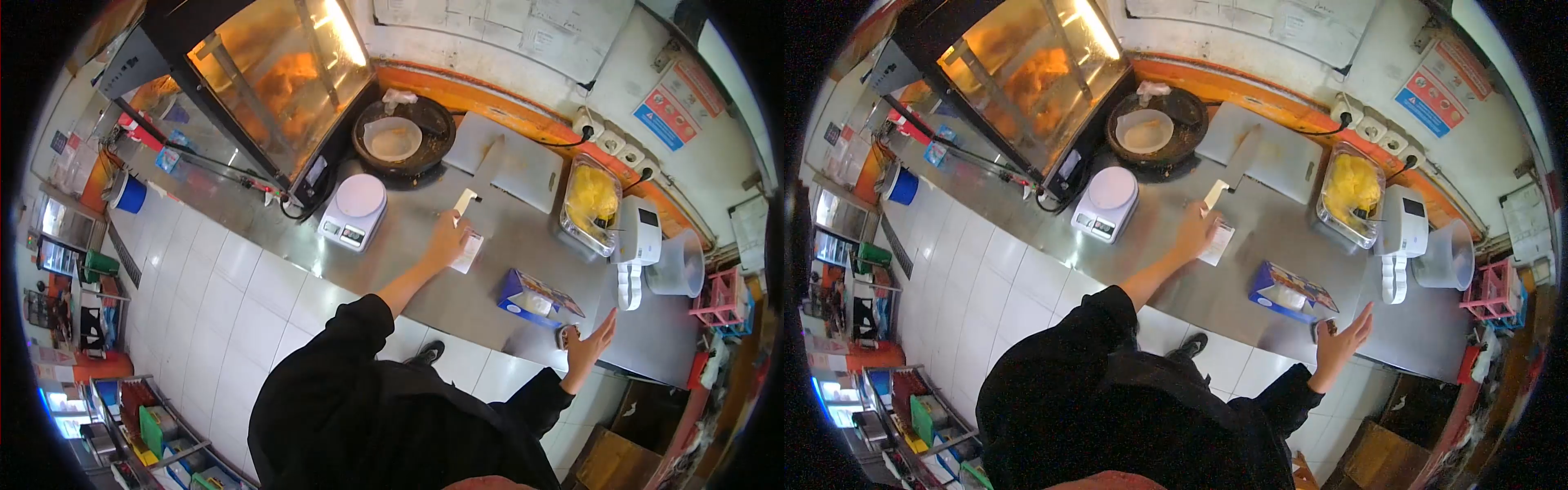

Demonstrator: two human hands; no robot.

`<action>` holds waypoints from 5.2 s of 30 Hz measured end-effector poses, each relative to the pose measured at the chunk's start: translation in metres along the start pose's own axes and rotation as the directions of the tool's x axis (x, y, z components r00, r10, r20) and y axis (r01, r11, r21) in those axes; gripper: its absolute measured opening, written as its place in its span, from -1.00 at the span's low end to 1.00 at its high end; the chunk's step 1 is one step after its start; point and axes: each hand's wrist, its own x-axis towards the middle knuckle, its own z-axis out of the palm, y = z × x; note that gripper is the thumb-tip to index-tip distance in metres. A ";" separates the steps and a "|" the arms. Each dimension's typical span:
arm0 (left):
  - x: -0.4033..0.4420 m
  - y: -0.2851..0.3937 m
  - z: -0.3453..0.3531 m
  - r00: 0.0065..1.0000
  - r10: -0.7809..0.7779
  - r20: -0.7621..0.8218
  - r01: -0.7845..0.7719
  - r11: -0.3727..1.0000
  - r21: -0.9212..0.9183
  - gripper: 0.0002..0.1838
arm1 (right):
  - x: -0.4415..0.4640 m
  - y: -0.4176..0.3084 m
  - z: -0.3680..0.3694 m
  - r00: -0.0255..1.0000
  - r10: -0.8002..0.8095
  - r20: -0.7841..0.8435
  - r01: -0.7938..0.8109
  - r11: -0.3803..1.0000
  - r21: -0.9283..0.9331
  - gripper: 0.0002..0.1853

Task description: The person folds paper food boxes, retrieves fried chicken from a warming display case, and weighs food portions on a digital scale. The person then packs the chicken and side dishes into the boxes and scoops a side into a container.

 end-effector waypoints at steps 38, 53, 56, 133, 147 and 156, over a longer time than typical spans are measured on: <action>0.129 -0.040 -0.276 0.997 -0.062 -0.040 0.018 0.729 -0.684 -0.80 | -0.045 -0.403 0.052 0.887 -0.403 0.227 -0.188 0.134 0.973 -0.81; 0.026 0.037 -0.298 0.924 0.382 0.034 -0.383 0.923 0.044 -0.67 | -0.067 -0.377 0.096 0.566 -0.715 0.412 -0.807 -0.378 0.453 -0.76; 0.007 0.034 -0.285 0.936 0.350 -0.035 -0.346 0.935 0.082 -0.66 | -0.073 -0.382 0.093 0.565 -0.652 0.506 -0.823 -0.402 0.401 -0.79; 0.059 -0.215 -0.437 0.612 0.173 -0.771 -0.147 0.984 0.105 -0.35 | -0.172 -0.379 0.249 0.648 -0.760 -0.040 0.759 0.641 0.116 -0.61; 0.103 -0.269 -0.464 0.525 0.462 -0.715 -0.222 0.885 0.409 -0.27 | -0.208 -0.434 0.201 0.718 -0.681 -0.145 0.692 0.720 0.051 -0.51; 0.096 -0.370 -0.538 0.468 0.488 -0.737 -0.223 0.872 0.436 -0.31 | -0.217 -0.680 0.074 0.303 -0.696 -0.651 0.953 0.215 0.213 -0.71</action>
